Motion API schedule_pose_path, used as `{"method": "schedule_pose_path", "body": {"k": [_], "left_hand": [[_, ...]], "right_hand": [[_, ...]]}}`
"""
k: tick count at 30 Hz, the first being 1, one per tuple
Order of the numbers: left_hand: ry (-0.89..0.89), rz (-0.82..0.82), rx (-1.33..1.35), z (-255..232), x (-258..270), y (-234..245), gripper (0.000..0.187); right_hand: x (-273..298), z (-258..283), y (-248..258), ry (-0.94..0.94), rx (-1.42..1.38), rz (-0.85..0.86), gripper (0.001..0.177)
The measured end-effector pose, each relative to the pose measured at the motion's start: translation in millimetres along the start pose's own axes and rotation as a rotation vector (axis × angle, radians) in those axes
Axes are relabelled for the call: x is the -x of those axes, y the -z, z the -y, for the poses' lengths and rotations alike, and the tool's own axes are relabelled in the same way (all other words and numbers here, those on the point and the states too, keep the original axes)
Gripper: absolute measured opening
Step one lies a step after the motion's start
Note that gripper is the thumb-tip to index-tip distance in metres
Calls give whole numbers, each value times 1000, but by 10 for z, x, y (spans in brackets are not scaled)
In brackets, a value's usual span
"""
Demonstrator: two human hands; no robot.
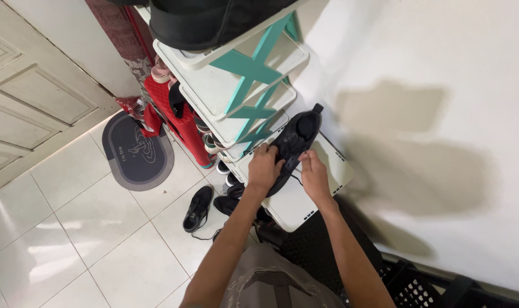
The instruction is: The person unlaces a black shoe placed on a white plastic shelf, then re-laces the same shoe by threading the laces through the eyelets and tying them. The person repeats this process on a second black shoe.
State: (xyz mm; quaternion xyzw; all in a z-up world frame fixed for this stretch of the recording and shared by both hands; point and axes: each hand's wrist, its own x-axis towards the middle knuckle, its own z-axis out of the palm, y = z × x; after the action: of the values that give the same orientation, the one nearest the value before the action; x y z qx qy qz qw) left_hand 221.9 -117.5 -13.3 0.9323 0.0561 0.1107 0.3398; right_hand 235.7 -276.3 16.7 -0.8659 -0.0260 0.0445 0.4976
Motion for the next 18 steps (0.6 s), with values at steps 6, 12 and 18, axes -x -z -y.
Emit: {"method": "schedule_pose_path", "body": {"k": [6,12,18], "left_hand": [[27,-7,-56,95,-40,-179,11],[273,79,345,346,-123,-92,10],[307,114,438,459,-107,-75,12]], "right_hand": [[-159,184,-34,34,-166,14,22],[-194,249,-199,54,-142,46,11],[-111,128,-395,129,39,67,9]]}}
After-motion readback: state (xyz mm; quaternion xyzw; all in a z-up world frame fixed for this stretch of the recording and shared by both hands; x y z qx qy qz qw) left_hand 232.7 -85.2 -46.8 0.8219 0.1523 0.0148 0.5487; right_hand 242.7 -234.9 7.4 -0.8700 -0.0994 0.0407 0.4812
